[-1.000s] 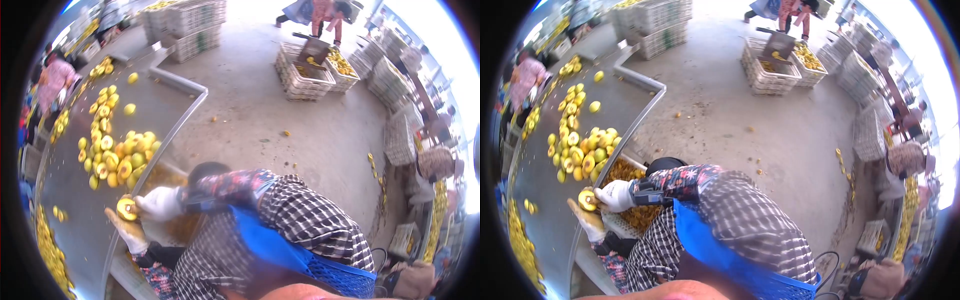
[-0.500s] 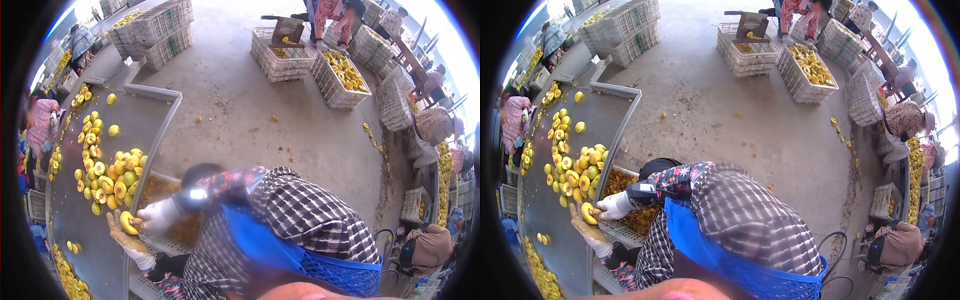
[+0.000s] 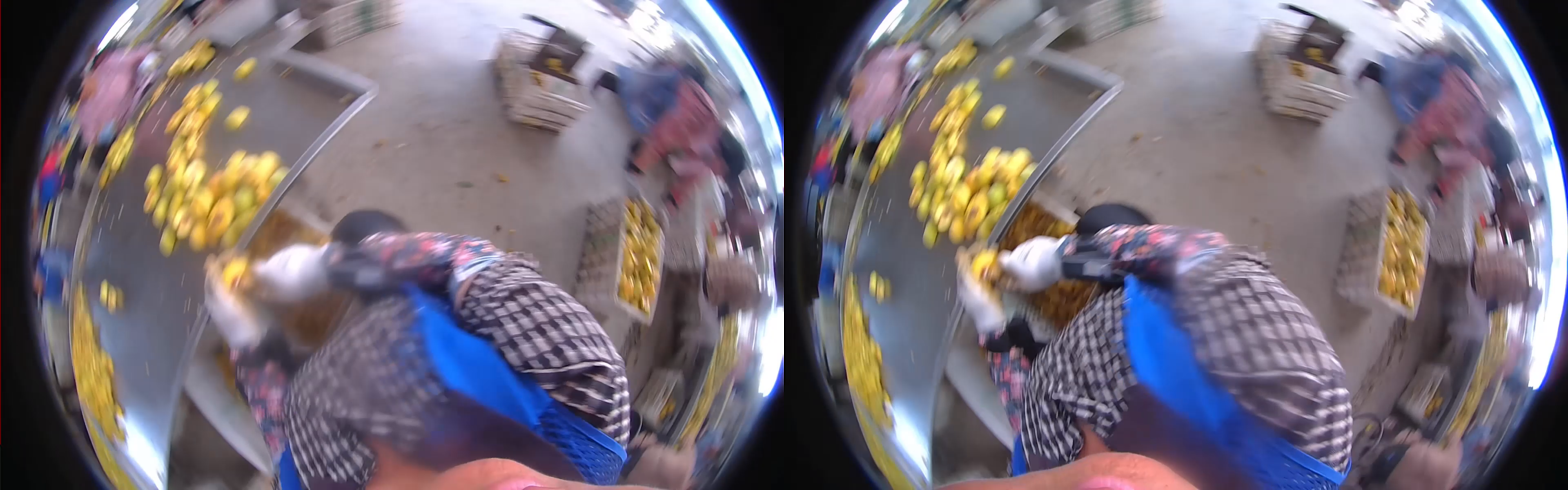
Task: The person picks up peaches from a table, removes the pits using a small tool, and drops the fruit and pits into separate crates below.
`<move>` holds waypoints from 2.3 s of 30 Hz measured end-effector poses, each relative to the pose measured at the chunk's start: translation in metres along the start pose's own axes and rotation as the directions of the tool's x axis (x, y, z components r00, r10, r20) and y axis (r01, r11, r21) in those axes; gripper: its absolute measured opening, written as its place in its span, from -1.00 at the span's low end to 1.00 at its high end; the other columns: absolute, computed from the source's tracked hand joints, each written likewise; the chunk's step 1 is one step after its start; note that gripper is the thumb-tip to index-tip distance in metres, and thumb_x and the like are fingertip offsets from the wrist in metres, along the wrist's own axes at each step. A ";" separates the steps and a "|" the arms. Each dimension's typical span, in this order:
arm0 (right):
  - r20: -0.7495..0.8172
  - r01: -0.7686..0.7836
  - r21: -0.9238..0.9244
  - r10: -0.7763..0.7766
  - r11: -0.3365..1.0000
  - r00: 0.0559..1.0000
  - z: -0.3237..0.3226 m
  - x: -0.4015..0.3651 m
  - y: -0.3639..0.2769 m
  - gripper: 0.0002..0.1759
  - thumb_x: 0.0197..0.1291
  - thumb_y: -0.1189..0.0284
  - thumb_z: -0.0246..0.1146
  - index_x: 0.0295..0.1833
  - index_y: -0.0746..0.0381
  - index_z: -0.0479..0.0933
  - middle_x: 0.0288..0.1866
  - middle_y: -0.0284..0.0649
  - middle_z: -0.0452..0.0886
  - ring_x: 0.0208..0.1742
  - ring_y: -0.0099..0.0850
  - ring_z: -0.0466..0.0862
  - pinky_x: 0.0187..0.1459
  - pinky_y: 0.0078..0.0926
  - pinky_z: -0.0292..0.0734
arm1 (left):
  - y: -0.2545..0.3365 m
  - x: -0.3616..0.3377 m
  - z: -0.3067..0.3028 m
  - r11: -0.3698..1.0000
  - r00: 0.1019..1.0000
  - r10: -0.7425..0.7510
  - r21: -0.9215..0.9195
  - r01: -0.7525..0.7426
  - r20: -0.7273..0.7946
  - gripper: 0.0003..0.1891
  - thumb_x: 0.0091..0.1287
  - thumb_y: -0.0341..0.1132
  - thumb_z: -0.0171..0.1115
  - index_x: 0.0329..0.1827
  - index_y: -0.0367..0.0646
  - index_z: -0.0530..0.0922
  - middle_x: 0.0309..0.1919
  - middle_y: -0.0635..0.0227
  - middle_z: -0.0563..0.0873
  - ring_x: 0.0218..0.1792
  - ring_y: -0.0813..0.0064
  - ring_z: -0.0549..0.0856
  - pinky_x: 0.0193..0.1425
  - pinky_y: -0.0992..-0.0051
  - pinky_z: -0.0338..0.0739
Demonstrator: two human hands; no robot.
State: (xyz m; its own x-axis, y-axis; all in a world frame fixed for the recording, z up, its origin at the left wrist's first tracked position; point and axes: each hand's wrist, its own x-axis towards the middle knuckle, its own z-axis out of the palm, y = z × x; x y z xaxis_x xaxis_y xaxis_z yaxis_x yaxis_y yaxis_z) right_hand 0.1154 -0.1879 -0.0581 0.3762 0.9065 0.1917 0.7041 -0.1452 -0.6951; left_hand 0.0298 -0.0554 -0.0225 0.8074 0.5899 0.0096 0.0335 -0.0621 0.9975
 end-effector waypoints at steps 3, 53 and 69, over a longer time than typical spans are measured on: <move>-0.301 0.245 -0.143 -0.278 0.959 0.912 0.026 -0.004 0.000 -0.65 0.29 0.30 0.16 0.11 0.25 0.51 -0.43 -0.10 0.58 -0.47 -0.18 0.62 -0.33 -0.25 0.59 | -0.024 0.010 -0.016 0.988 0.987 0.153 0.013 -0.152 -0.059 -0.54 0.57 -0.08 -0.12 -0.10 -0.27 0.66 -0.28 0.21 0.76 -0.27 0.38 0.75 -0.20 0.48 0.63; 0.325 -0.056 0.113 0.016 0.992 0.946 0.043 -0.028 0.037 -0.48 0.39 0.23 0.07 0.34 0.30 0.31 0.15 0.10 0.54 0.16 -0.06 0.57 0.15 -0.19 0.50 | -0.031 0.099 -0.057 0.725 0.995 0.038 -0.688 0.033 0.088 -0.66 0.25 -0.56 0.19 0.10 -0.19 0.50 0.02 0.22 0.65 0.08 0.19 0.67 0.13 0.29 0.67; -0.373 0.115 -0.249 -0.205 0.962 0.905 -0.002 0.035 -0.041 -0.75 0.23 0.38 0.25 -0.03 0.22 0.44 -0.36 -0.12 0.66 -0.34 -0.13 0.68 -0.13 -0.26 0.52 | -0.005 0.027 -0.022 0.546 0.999 0.001 -0.837 -0.037 -0.044 -0.62 0.54 -0.06 -0.03 0.12 -0.22 0.46 -0.05 0.21 0.62 -0.08 0.29 0.66 0.08 0.32 0.58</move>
State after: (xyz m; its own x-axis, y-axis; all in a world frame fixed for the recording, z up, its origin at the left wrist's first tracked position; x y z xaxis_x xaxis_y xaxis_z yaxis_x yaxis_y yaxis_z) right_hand 0.1011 -0.1505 -0.0219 0.4209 0.7023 0.5741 0.8704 -0.1346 -0.4735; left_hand 0.0385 -0.0217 -0.0257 0.7809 0.6245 0.0137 -0.5049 0.6182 0.6024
